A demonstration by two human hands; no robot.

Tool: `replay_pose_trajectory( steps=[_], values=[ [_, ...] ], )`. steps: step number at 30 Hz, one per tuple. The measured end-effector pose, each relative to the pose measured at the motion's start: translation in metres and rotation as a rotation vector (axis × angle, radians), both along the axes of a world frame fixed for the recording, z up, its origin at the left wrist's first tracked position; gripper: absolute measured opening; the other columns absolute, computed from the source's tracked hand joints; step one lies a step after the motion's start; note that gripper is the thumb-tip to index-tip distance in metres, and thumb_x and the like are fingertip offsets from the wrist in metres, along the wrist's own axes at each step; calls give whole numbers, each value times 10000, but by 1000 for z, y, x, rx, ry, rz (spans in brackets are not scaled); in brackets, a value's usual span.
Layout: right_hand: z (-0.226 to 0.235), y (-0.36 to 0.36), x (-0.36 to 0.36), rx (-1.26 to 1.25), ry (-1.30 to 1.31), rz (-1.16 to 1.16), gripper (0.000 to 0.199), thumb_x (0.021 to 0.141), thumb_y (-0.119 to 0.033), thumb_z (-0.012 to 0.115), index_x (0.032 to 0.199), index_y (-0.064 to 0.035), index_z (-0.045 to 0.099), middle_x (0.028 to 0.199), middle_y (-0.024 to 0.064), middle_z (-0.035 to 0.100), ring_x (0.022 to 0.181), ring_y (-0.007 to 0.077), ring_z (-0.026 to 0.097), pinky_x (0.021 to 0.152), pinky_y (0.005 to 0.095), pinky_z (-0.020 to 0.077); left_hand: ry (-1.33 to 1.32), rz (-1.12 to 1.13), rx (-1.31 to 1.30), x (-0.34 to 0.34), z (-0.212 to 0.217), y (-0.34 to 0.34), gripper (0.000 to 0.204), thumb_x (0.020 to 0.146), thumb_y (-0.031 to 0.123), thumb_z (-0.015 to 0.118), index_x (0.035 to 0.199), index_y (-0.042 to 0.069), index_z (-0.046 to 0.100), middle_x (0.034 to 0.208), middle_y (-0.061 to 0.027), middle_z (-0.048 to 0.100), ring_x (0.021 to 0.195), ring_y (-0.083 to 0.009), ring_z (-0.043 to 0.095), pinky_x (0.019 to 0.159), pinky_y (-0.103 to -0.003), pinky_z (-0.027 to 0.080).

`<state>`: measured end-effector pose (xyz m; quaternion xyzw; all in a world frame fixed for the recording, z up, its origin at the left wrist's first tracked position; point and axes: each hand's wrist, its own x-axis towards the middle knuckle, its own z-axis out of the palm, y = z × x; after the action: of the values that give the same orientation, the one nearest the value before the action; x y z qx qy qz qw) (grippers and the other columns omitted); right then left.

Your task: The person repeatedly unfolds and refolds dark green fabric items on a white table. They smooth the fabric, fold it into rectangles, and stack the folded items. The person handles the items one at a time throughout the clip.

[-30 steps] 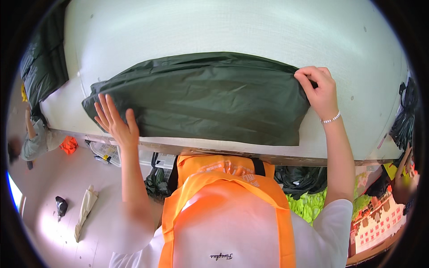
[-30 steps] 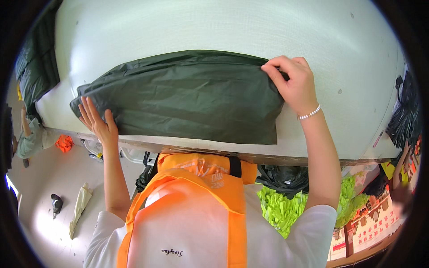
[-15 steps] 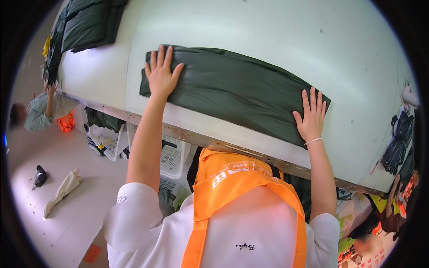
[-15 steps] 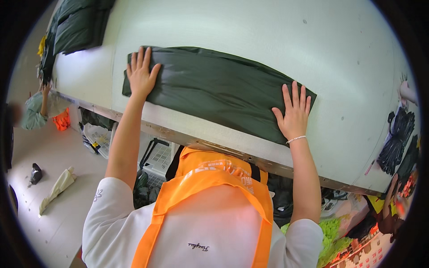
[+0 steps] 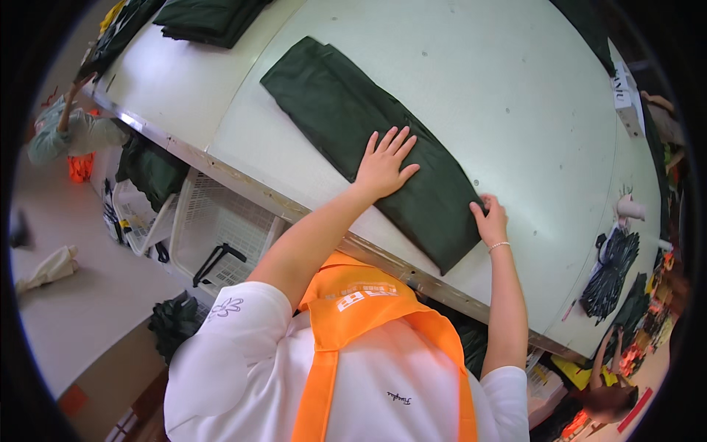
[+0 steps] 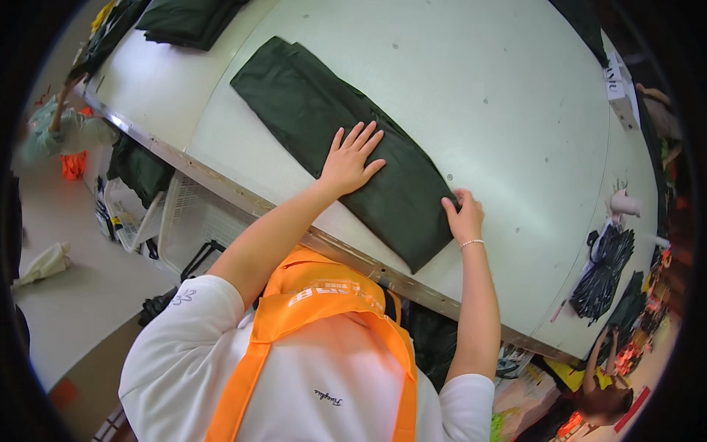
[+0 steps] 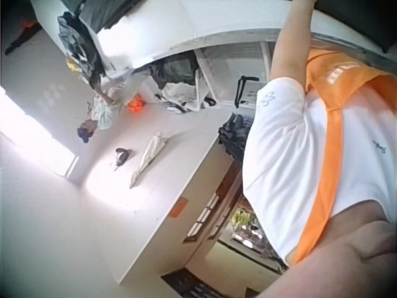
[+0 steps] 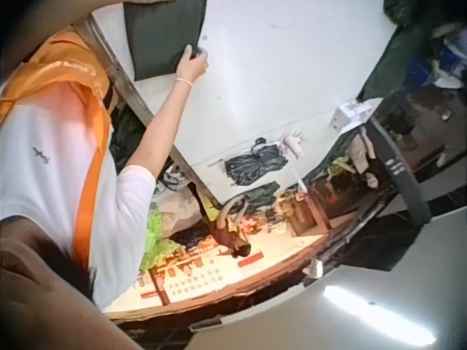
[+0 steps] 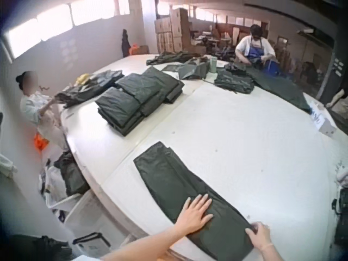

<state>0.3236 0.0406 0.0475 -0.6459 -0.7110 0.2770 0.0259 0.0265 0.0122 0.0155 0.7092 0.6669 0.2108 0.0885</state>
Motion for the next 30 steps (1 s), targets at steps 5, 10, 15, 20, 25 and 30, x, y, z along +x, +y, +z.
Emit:
replay_pose_trajectory(
  steps=[5,10,15,20,25,30],
  values=[
    [19,-18,19,-215,172,32,298,874,-244,612,1002,22,569,751,155,609,704,224,595,665,332,473,-94,-196,-120,-14,-1,16,513,937,461,395,1362,177,437,1475,-21,328,1380,-218,244,1134,-466,122],
    [157,-19,-32,-505,834,-137,414,862,-45,569,1263,-54,466,783,33,631,630,80,561,611,226,464,-426,-437,-403,-5,-10,-7,488,977,454,324,1340,163,469,1476,-28,330,1399,-204,199,1136,-462,73],
    [169,49,-116,-726,1156,-495,312,903,-224,531,1010,64,583,974,179,623,895,269,626,811,371,534,-1788,59,-861,-13,-25,-62,674,943,551,343,1346,19,435,1382,-106,451,1300,-218,371,1090,-371,247],
    [35,120,-132,-728,1290,-766,535,955,-390,449,1164,102,458,1089,258,562,931,322,619,793,356,548,-1359,402,-547,-22,1,-118,504,894,402,572,1162,-22,535,1079,-104,624,978,-195,587,793,-298,468],
    [9,73,-118,-36,906,-485,500,915,-331,563,1230,43,457,1023,156,594,924,248,606,804,312,500,-809,446,-376,-8,4,-128,257,872,212,642,893,-32,560,655,16,539,568,-92,445,514,-283,384],
    [3,-55,-56,101,389,-169,504,859,-389,623,1128,31,550,1031,213,636,1027,343,586,895,383,441,-1104,335,-484,31,-5,-133,359,849,324,639,934,-22,600,700,-171,593,648,-318,553,642,-355,469]
  ],
)
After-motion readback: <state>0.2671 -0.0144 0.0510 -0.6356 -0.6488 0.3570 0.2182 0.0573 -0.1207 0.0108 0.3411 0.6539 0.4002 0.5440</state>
